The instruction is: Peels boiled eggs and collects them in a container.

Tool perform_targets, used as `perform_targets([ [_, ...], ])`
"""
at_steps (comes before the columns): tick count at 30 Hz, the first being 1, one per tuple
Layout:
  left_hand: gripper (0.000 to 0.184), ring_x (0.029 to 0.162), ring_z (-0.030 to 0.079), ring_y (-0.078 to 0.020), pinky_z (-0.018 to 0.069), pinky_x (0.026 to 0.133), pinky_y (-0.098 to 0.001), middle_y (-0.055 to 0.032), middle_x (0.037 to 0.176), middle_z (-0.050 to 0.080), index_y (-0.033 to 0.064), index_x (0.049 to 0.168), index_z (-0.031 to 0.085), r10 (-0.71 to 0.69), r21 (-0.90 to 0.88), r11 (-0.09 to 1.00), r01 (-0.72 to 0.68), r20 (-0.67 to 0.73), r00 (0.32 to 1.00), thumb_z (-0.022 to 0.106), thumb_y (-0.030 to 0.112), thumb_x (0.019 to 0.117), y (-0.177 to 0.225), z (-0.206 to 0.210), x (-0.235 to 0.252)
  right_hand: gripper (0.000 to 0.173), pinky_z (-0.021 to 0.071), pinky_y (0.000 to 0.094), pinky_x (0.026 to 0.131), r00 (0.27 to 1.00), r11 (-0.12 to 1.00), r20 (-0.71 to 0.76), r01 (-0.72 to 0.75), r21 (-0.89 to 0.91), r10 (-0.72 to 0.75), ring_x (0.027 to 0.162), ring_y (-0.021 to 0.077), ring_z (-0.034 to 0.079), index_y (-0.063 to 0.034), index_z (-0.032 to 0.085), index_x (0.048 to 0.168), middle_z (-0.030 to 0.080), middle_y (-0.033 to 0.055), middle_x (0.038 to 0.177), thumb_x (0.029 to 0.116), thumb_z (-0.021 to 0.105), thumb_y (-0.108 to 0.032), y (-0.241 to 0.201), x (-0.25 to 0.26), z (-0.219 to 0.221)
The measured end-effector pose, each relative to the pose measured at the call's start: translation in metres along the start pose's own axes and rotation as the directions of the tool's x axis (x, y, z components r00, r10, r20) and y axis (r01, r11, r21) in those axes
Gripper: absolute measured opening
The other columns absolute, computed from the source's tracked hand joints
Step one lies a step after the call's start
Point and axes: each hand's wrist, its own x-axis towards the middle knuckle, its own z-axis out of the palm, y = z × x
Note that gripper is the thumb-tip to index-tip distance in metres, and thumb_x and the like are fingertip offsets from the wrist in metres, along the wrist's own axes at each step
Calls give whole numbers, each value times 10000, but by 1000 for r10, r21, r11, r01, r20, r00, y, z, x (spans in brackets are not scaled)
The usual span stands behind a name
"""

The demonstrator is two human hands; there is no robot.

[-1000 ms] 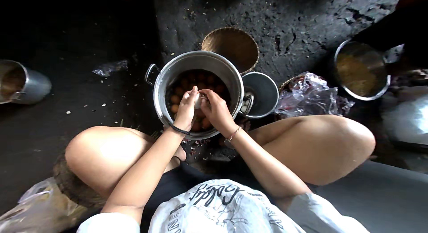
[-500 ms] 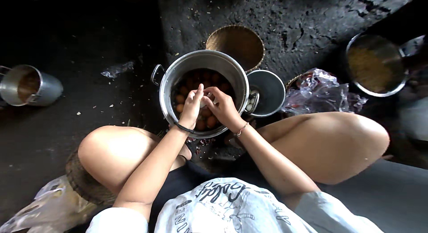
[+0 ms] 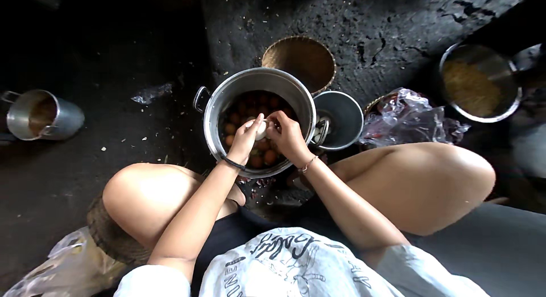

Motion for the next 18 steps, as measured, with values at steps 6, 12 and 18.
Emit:
perform_targets([
  [6, 460, 894, 660, -166, 561, 747, -323, -100, 1121, 675, 49, 1257, 659, -135, -19, 991, 135, -1, 991, 371, 377, 1116, 6, -5, 7, 221, 566, 487, 897, 989, 984, 17, -146, -103, 148, 980, 321, 701, 48, 612, 1174, 698, 210, 1054, 982, 611, -61, 13, 19, -6],
  [12, 343, 962, 660, -173, 571, 861, -332, -125, 1151, 643, -19, 1285, 581, -136, 28, 990, 135, 42, 990, 473, 242, 1091, -4, -20, 22, 335, 541, 574, 921, 911, 869, 150, -304, -389, 385, 1067, 422, 685, 15, 511, 1363, 684, 251, 1116, 1058, 490, -121, 5, 23, -6],
  [18, 392, 1066, 654, -238, 526, 983, -389, -219, 1221, 637, -81, 1320, 547, -206, 424, 898, 119, 164, 965, 664, 35, 965, -26, -26, 32, 249, 519, 627, 918, 794, 756, 313, -259, -600, 521, 1140, 457, 648, 41, 595, 1234, 665, 281, 1158, 1048, 507, -99, 7, 25, 0],
])
